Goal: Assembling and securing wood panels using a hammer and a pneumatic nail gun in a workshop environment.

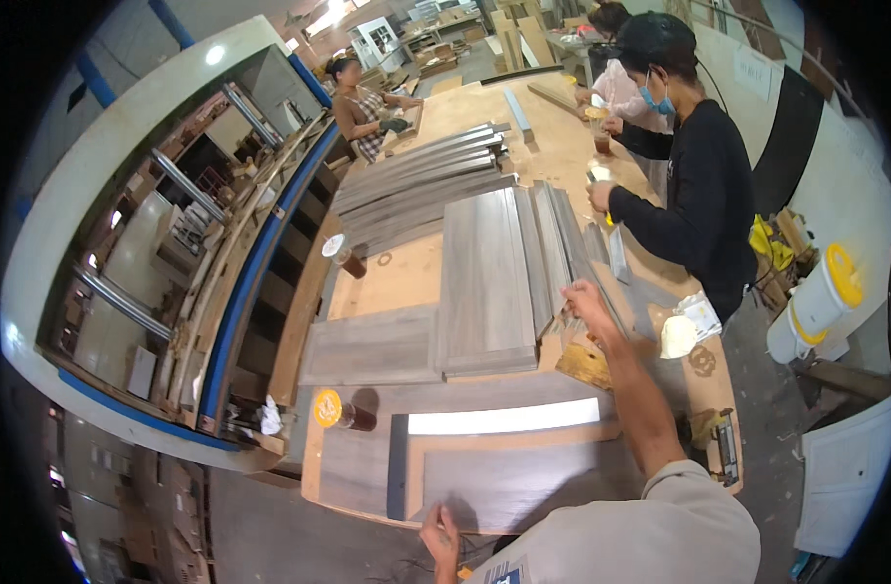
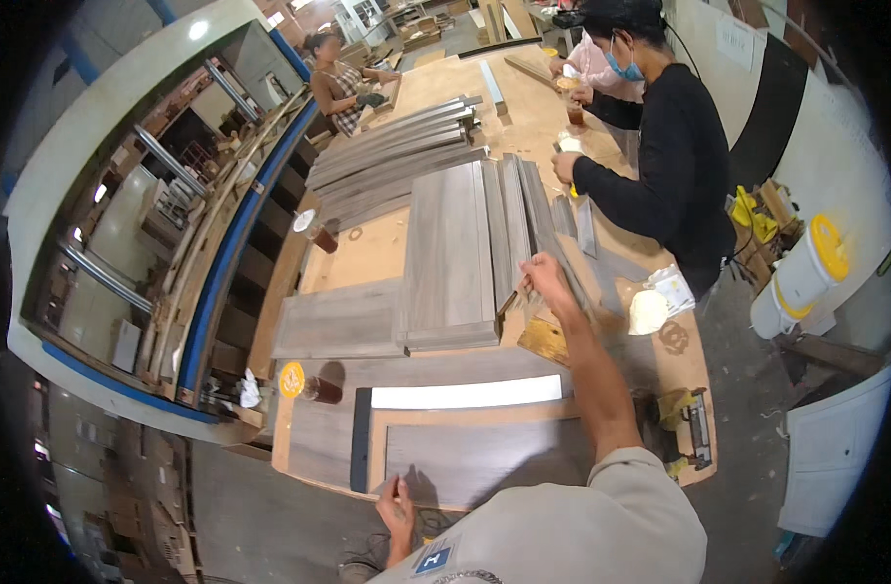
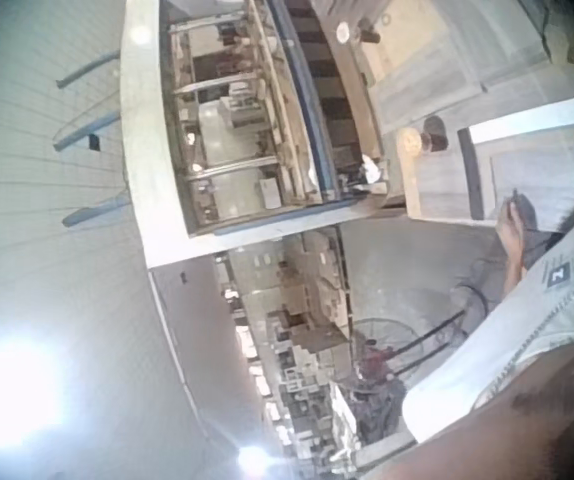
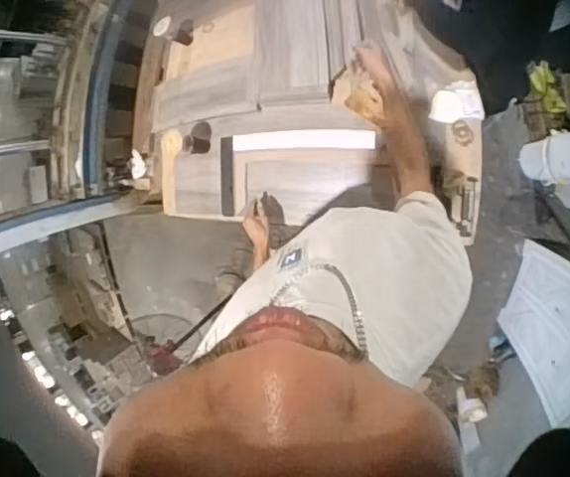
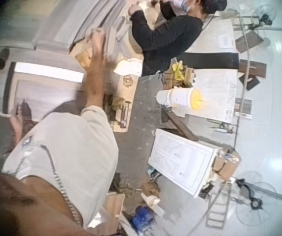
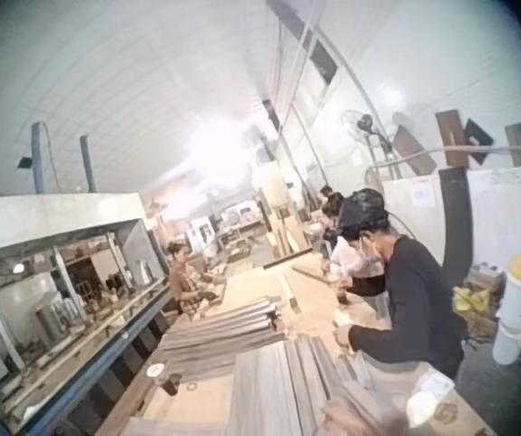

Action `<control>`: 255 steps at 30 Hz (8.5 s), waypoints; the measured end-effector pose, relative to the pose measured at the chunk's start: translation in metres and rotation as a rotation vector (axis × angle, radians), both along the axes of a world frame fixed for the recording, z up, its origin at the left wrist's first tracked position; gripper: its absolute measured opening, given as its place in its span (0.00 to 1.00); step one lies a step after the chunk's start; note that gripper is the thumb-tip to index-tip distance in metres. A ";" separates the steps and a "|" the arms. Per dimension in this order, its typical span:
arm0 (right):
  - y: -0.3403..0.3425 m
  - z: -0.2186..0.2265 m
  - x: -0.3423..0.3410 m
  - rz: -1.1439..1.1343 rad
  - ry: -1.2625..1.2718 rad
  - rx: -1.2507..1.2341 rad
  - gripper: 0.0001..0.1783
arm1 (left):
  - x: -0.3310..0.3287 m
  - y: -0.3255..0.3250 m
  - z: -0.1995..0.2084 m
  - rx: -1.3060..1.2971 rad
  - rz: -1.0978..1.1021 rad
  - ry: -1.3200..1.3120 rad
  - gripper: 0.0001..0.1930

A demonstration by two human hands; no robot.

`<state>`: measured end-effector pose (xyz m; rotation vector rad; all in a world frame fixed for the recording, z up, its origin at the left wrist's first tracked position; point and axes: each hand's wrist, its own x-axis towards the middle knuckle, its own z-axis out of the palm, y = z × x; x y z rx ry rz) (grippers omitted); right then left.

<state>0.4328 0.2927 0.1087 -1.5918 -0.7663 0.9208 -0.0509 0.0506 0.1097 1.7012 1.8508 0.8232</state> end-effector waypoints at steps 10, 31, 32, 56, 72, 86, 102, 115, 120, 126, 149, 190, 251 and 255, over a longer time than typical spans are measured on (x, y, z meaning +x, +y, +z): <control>-0.250 0.029 -0.276 0.120 -0.257 0.353 0.14 | 0.113 0.095 0.089 -0.121 -0.423 -0.661 0.35; -0.338 -0.032 -0.237 0.679 -1.201 0.222 0.35 | 0.015 0.050 -0.003 -0.040 -1.377 0.339 0.24; -0.344 -0.033 -0.237 0.688 -1.153 0.173 0.37 | 0.015 0.041 -0.019 0.162 -1.357 0.279 0.24; -0.356 -0.048 -0.264 0.769 -1.060 0.140 0.30 | -0.042 0.001 -0.083 0.438 -1.054 0.214 0.20; -0.343 -0.040 -0.272 0.731 -1.002 0.151 0.26 | -0.052 0.007 -0.079 0.402 -1.074 0.248 0.22; -0.339 -0.041 -0.274 0.738 -0.985 0.107 0.25 | -0.056 0.010 -0.080 0.351 -1.099 0.244 0.28; -0.340 -0.035 -0.273 0.755 -1.006 0.084 0.27 | -0.062 0.023 -0.093 0.442 -1.154 0.245 0.25; -0.354 -0.027 -0.257 0.613 -1.026 -0.008 0.32 | -0.145 0.037 -0.044 0.185 -0.845 0.487 0.39; -0.376 -0.035 -0.228 0.586 -1.080 -0.045 0.29 | -0.195 0.049 -0.066 0.227 -0.841 0.576 0.35; -0.382 -0.033 -0.217 0.608 -1.068 -0.064 0.24 | -0.195 0.055 -0.070 0.277 -0.874 0.526 0.31; -0.379 -0.030 -0.219 0.579 -1.079 0.006 0.22 | -0.190 0.063 -0.060 0.284 -0.868 0.459 0.22; 0.012 -0.061 0.134 -0.417 -0.364 -0.533 0.22 | 0.018 -0.121 0.060 -0.210 0.092 0.127 0.14; -0.309 0.000 -0.064 -0.035 -1.164 0.257 0.17 | 0.151 0.040 0.011 -1.152 -0.564 -0.948 0.31; -0.331 0.000 -0.096 -0.054 -1.098 0.257 0.21 | 0.204 -0.016 0.015 -1.436 -0.836 -0.981 0.21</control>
